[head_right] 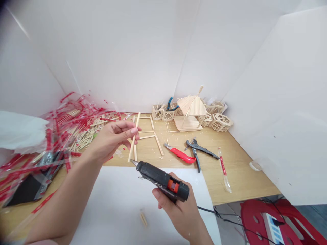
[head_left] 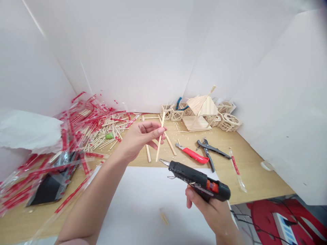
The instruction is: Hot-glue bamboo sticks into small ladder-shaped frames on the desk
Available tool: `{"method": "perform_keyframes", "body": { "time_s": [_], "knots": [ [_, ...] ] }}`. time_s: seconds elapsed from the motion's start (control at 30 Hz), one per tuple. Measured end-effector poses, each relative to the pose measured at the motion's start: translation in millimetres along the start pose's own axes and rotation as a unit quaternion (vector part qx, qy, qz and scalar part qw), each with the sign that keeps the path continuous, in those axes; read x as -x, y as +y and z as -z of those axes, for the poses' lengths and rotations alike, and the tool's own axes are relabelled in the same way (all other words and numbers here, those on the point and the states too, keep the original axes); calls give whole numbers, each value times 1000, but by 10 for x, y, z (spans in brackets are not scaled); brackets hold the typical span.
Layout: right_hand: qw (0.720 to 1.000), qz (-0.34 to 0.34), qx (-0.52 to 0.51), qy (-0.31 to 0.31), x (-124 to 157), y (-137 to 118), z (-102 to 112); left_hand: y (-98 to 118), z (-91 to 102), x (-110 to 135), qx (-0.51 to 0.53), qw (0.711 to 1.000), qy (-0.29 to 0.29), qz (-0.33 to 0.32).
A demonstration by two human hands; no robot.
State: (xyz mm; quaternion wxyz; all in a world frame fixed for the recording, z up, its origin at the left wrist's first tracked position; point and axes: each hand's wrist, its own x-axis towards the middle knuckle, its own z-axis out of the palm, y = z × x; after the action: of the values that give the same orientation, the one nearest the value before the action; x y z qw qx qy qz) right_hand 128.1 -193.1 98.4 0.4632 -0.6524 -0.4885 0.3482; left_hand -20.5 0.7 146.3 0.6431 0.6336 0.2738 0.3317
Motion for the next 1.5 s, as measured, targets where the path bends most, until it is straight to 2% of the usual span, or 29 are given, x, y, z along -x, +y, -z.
{"method": "perform_keyframes", "body": {
  "time_s": [0.3,0.5,0.67,0.83,1.5],
  "knots": [
    [999,-4,32,-9,0,-28,-32,1,30,1,-13,1000,-3,-12],
    [998,-9,48,41,28,-3,-82,-5,35,4,-15,1000,-12,-13],
    [998,-4,57,8,28,21,-54,5,30,5,-8,1000,-13,-12],
    [998,-13,40,41,44,-44,-96,12,24,16,-8,1000,-9,-15],
    [998,-9,55,43,27,-63,-85,-3,25,18,-9,1000,-11,-14]
  ]
}}
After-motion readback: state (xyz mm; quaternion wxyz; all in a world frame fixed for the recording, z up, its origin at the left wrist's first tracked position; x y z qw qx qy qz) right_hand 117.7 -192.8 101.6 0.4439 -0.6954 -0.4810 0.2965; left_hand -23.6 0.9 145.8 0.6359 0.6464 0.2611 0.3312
